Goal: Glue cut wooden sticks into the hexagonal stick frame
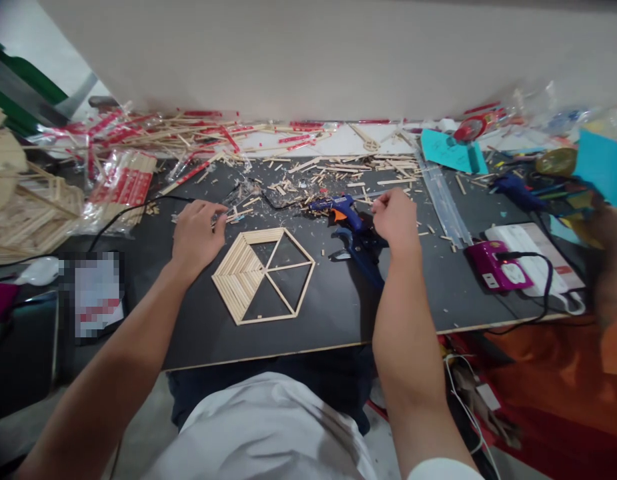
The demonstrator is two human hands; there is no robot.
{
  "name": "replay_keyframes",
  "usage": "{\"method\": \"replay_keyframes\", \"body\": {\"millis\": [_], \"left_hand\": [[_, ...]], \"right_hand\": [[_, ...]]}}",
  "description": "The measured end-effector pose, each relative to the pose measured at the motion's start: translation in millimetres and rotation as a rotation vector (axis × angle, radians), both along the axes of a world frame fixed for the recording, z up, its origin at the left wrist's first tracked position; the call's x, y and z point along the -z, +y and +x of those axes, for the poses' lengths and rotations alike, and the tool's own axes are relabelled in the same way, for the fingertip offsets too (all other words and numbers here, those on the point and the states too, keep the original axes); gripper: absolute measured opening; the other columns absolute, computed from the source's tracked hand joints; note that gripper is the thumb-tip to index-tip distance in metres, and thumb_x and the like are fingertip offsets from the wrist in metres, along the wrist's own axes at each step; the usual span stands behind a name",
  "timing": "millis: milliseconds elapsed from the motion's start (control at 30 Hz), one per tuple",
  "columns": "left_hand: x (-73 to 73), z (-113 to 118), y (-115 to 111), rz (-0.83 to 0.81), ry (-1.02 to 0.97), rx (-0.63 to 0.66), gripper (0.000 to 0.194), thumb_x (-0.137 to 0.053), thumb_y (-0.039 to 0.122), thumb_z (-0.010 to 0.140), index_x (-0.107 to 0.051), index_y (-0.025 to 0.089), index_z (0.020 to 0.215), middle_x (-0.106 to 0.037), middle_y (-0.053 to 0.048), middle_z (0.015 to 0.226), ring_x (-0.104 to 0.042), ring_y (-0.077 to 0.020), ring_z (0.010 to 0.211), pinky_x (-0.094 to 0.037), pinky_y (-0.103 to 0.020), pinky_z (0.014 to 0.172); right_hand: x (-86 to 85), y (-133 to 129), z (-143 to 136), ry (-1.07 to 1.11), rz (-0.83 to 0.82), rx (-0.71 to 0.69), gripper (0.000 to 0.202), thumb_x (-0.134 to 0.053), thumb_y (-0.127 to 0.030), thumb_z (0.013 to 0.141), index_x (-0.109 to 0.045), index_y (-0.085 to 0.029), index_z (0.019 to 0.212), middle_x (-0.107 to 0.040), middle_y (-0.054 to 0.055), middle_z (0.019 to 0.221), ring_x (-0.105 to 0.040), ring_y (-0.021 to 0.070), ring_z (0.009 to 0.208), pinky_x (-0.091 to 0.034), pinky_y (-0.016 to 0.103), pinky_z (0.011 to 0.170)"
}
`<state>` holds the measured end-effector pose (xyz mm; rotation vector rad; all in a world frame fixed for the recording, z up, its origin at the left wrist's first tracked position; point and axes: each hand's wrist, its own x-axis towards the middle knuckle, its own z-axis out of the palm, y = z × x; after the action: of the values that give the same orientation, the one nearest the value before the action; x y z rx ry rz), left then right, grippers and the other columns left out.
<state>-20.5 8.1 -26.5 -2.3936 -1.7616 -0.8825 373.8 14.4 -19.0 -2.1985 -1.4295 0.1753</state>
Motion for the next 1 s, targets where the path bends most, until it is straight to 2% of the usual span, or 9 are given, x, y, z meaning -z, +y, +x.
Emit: {"method": "replay_keyframes", "body": {"millis": [133, 267, 400, 500, 567, 633, 767, 867, 1000], "left_hand": [[-4.2, 1, -1, -0.008, 0.002, 0.061, 0.019, -0.052, 0.021, 0.097, -0.071, 0.021, 0.101, -0.071, -0.011, 0.102, -0.062, -0.0290, 0.098, -0.050, -0.045, 0.093], [-11.4, 5, -4, -0.013, -0.012, 0.149, 0.022, -0.049, 0.021, 0.101, -0.071, 0.019, 0.102, -0.072, -0.012, 0.103, -0.063, -0.0284, 0.100, -0.050, -0.044, 0.094], [-17.3, 13, -12, -0.012, -0.045, 0.277, 0.023, -0.048, 0.025, 0.105, -0.070, 0.018, 0.111, -0.072, -0.010, 0.106, -0.064, -0.0257, 0.104, -0.050, -0.039, 0.095], [-18.0, 19, -19, -0.032, -0.073, 0.384, 0.026, -0.050, 0.029, 0.107, -0.067, 0.016, 0.122, -0.073, -0.011, 0.108, -0.066, -0.0247, 0.104, -0.051, -0.038, 0.094], [-16.9, 23, -22, -0.051, -0.082, 0.435, 0.029, -0.051, 0.031, 0.107, -0.064, 0.015, 0.129, -0.075, -0.010, 0.106, -0.068, -0.0238, 0.102, -0.051, -0.037, 0.093], [-15.0, 27, -24, -0.040, -0.089, 0.473, 0.030, -0.051, 0.031, 0.108, -0.065, 0.015, 0.129, -0.076, -0.010, 0.104, -0.069, -0.0227, 0.100, -0.052, -0.035, 0.091], [-10.8, 29, -25, 0.013, -0.082, 0.489, 0.029, -0.046, 0.030, 0.110, -0.072, 0.017, 0.115, -0.077, -0.008, 0.096, -0.071, -0.0200, 0.091, -0.052, -0.031, 0.083], [-10.7, 26, -22, 0.010, -0.052, 0.473, 0.031, -0.047, 0.032, 0.110, -0.074, 0.017, 0.107, -0.077, -0.008, 0.091, -0.070, -0.0196, 0.085, -0.052, -0.031, 0.081], [-15.4, 16, -15, -0.053, 0.016, 0.452, 0.033, -0.047, 0.033, 0.109, -0.075, 0.017, 0.105, -0.077, -0.010, 0.096, -0.070, -0.0225, 0.091, -0.052, -0.034, 0.083]], "right_hand": [[-11.2, -7, 2, 0.180, 0.203, 0.003, 0.017, -0.063, -0.012, 0.084, -0.054, -0.025, 0.079, -0.076, 0.009, 0.079, -0.072, 0.0191, 0.074, -0.057, 0.037, 0.082], [-21.6, -9, -23, 0.282, 0.406, -0.091, 0.015, -0.070, -0.019, 0.086, -0.062, -0.022, 0.098, -0.078, 0.009, 0.091, -0.076, 0.0231, 0.082, -0.061, 0.040, 0.080], [-22.6, -19, -68, 0.369, 0.392, -0.358, 0.021, -0.074, -0.034, 0.089, -0.066, -0.024, 0.105, -0.080, 0.007, 0.098, -0.078, 0.0266, 0.097, -0.063, 0.047, 0.089], [-18.7, -29, -99, 0.486, 0.417, -0.624, 0.020, -0.077, -0.029, 0.087, -0.069, -0.024, 0.105, -0.080, 0.003, 0.095, -0.079, 0.0249, 0.098, -0.063, 0.044, 0.091], [-15.9, -34, -114, 0.521, 0.430, -0.729, 0.018, -0.077, -0.025, 0.088, -0.071, -0.025, 0.105, -0.081, 0.002, 0.093, -0.080, 0.0234, 0.096, -0.064, 0.041, 0.091], [-13.1, -38, -124, 0.526, 0.428, -0.784, 0.016, -0.077, -0.027, 0.090, -0.073, -0.026, 0.105, -0.081, 0.001, 0.092, -0.080, 0.0224, 0.094, -0.064, 0.038, 0.089], [-6.6, -40, -134, 0.481, 0.396, -0.825, 0.013, -0.076, -0.035, 0.091, -0.076, -0.026, 0.101, -0.081, 0.001, 0.093, -0.079, 0.0206, 0.087, -0.063, 0.035, 0.083], [-2.4, -38, -135, 0.388, 0.365, -0.800, 0.013, -0.074, -0.038, 0.092, -0.079, -0.025, 0.090, -0.080, 0.001, 0.089, -0.075, 0.0192, 0.080, -0.059, 0.033, 0.077], [-1.5, -32, -130, 0.315, 0.306, -0.822, 0.019, -0.072, -0.039, 0.093, -0.080, -0.023, 0.087, -0.077, 0.004, 0.085, -0.067, 0.0181, 0.073, -0.053, 0.032, 0.070]]}}
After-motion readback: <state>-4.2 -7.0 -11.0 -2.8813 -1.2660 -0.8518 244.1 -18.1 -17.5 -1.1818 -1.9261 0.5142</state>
